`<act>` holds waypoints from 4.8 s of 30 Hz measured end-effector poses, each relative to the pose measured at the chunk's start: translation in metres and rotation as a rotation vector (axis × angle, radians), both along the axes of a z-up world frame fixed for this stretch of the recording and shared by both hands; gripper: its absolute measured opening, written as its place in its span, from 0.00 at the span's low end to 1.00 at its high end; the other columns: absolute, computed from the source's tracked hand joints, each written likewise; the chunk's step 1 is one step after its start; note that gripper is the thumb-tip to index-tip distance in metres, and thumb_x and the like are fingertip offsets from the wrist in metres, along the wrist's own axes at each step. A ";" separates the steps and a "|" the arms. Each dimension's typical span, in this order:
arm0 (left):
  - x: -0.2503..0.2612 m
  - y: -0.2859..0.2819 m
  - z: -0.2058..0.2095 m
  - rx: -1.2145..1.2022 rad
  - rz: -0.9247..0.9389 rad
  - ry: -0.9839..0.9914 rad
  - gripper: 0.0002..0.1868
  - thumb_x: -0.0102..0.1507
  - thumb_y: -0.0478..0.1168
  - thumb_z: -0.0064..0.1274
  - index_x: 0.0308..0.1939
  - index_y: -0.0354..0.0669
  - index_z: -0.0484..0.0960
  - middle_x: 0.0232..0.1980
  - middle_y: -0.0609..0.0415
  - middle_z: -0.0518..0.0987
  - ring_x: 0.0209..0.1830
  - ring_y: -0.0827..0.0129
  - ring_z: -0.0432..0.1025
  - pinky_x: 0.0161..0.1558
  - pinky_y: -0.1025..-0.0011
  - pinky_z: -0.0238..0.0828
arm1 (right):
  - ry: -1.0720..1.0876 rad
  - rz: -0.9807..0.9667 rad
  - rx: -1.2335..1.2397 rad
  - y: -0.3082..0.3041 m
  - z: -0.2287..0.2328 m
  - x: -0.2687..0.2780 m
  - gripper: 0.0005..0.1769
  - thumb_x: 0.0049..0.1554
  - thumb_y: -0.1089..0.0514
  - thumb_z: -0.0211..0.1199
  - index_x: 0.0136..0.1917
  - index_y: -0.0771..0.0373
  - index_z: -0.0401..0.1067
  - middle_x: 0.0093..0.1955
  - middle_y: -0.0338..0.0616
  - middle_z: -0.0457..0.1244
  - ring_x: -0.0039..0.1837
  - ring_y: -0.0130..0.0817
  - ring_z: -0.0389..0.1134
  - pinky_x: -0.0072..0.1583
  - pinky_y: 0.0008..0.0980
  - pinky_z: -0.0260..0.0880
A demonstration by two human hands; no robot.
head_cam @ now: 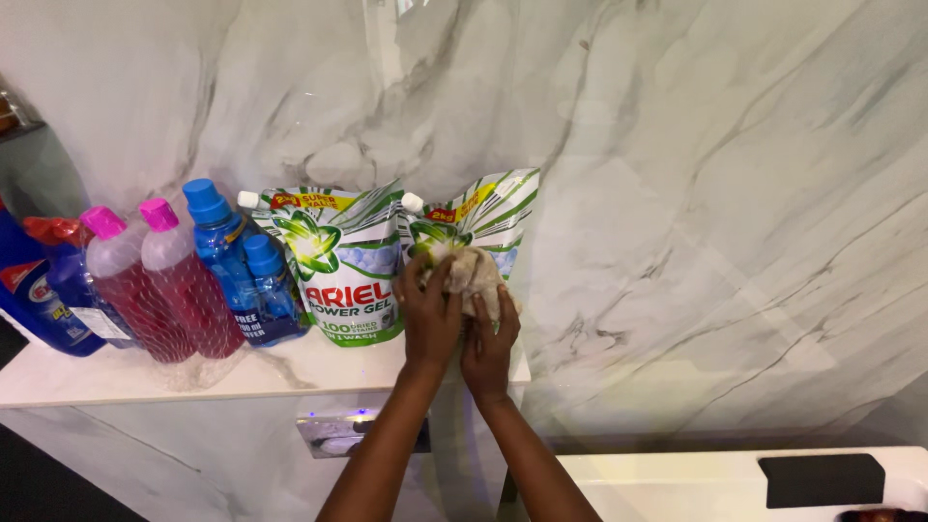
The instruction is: The person wipes various laundry detergent refill pouches and a blue plastic bottle with a cloth.
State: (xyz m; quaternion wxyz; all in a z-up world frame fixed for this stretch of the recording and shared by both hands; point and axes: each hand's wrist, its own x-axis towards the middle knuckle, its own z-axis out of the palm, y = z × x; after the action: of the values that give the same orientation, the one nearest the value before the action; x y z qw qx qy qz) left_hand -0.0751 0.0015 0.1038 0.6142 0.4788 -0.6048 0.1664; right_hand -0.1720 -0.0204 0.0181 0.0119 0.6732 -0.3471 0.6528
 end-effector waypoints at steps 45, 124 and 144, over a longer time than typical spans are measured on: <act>-0.003 -0.009 -0.065 0.105 -0.026 0.403 0.20 0.67 0.40 0.55 0.62 0.39 0.74 0.66 0.38 0.67 0.69 0.43 0.60 0.65 0.53 0.61 | 0.232 -0.055 -0.054 0.001 -0.007 0.003 0.24 0.53 0.66 0.62 0.63 0.58 0.74 0.71 0.50 0.61 0.74 0.53 0.56 0.75 0.48 0.54; -0.054 -0.077 0.077 -0.098 0.098 -0.827 0.18 0.59 0.36 0.53 0.53 0.36 0.80 0.65 0.48 0.75 0.67 0.54 0.67 0.65 0.60 0.65 | -0.252 0.132 0.209 -0.009 0.004 -0.010 0.39 0.55 0.78 0.44 0.79 0.65 0.55 0.84 0.58 0.46 0.79 0.50 0.57 0.71 0.37 0.63; -0.046 -0.045 0.042 0.042 0.018 -0.583 0.19 0.59 0.38 0.55 0.55 0.45 0.81 0.64 0.53 0.74 0.63 0.51 0.65 0.57 0.53 0.66 | -0.457 0.193 0.241 -0.020 -0.014 -0.007 0.39 0.55 0.74 0.52 0.79 0.68 0.51 0.77 0.59 0.54 0.77 0.51 0.57 0.75 0.40 0.57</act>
State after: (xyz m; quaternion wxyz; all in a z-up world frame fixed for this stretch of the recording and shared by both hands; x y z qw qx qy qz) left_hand -0.1206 -0.0438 0.1463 0.4031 0.4288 -0.7547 0.2899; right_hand -0.1786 -0.0400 0.0040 -0.2093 0.5350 -0.3502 0.7398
